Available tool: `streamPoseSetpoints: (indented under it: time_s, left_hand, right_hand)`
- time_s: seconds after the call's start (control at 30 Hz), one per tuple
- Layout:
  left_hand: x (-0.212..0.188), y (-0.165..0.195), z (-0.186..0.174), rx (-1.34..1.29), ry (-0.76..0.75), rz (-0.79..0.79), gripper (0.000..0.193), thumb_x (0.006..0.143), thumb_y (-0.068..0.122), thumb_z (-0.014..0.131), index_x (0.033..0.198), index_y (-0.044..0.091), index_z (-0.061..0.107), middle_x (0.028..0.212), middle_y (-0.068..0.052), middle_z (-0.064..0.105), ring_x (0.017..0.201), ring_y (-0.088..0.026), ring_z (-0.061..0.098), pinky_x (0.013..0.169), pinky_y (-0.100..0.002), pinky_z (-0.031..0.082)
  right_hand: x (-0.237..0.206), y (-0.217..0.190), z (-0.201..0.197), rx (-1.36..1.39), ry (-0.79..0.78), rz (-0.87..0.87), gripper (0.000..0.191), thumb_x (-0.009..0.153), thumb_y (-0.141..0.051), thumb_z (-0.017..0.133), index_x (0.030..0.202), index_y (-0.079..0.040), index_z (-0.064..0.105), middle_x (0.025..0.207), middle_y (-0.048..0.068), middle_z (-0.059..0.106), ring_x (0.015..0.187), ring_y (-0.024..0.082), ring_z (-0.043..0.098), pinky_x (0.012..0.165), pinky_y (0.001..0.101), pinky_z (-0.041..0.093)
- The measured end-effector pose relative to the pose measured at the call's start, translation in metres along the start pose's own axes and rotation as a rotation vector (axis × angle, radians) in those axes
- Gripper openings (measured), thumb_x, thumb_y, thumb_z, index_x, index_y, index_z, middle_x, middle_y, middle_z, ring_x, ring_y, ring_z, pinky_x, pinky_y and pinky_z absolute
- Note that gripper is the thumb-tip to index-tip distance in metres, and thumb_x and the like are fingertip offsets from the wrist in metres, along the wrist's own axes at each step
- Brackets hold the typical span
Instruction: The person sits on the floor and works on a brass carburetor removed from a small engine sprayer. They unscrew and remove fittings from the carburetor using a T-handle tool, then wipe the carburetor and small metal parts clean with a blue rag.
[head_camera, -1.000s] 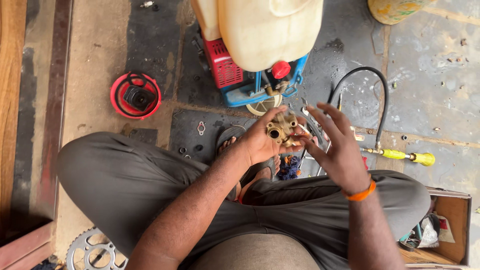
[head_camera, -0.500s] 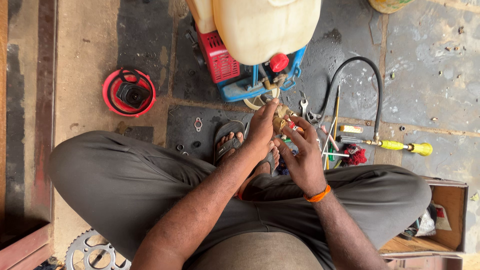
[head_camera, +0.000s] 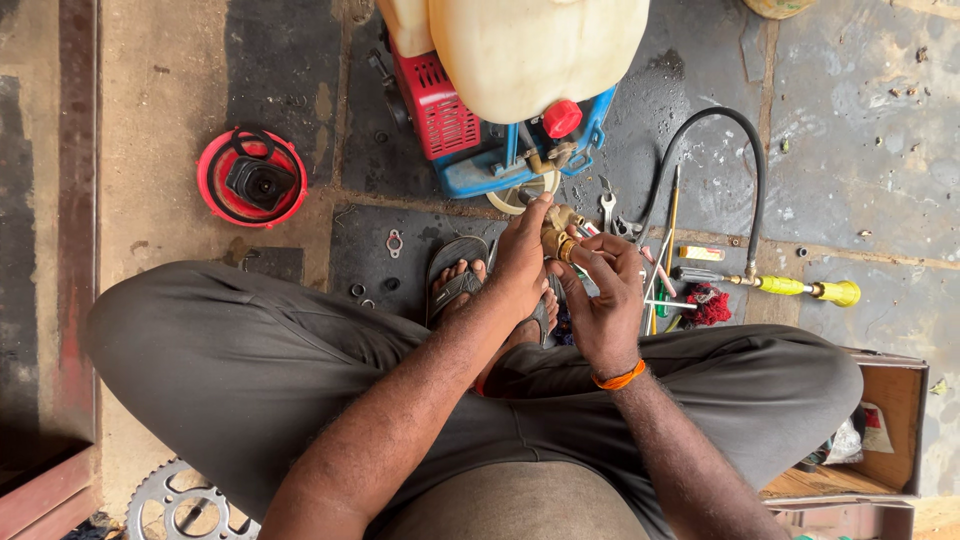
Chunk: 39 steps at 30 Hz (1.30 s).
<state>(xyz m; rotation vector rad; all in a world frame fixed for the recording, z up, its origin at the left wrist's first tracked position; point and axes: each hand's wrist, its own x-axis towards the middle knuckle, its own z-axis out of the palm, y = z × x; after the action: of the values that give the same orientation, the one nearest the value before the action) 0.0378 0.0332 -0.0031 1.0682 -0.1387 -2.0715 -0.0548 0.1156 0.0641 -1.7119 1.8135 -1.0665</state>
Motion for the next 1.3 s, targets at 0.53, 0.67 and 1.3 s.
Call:
streamPoseSetpoints:
  time_s: [0.53, 0.67, 1.3]
  left_hand:
    - [0.004, 0.001, -0.009, -0.032, -0.015, -0.021, 0.042, 0.096, 0.047, 0.062, 0.108, 0.007, 0.065, 0.086, -0.004, 0.069, 0.074, -0.014, 0.068, 0.062, -0.03, 0.054]
    - [0.018, 0.018, -0.024, -0.003, 0.03, -0.109, 0.05, 0.094, 0.054, 0.057, 0.103, 0.007, 0.069, 0.078, -0.005, 0.069, 0.069, -0.017, 0.068, 0.065, -0.034, 0.059]
    - [0.047, 0.035, -0.046, -0.094, -0.03, -0.168, 0.055, 0.091, 0.065, 0.059, 0.103, 0.011, 0.065, 0.079, -0.004, 0.071, 0.068, -0.017, 0.07, 0.063, -0.035, 0.057]
  right_hand:
    - [0.0, -0.001, 0.008, -0.022, 0.029, -0.064, 0.028, 0.09, -0.007, 0.082, 0.112, -0.003, 0.065, 0.123, 0.012, 0.054, 0.117, 0.026, 0.056, 0.099, 0.0373, 0.05]
    - [0.005, 0.006, -0.002, 0.68, -0.175, 0.32, 0.021, 0.096, -0.015, 0.068, 0.114, -0.005, 0.064, 0.123, 0.011, 0.059, 0.119, 0.024, 0.059, 0.103, 0.0406, 0.051]
    - [0.057, 0.059, 0.228, -0.133, -0.718, 0.274, 0.026, 0.098, -0.025, 0.063, 0.115, -0.009, 0.073, 0.12, 0.013, 0.072, 0.114, 0.03, 0.065, 0.099, 0.0411, 0.05]
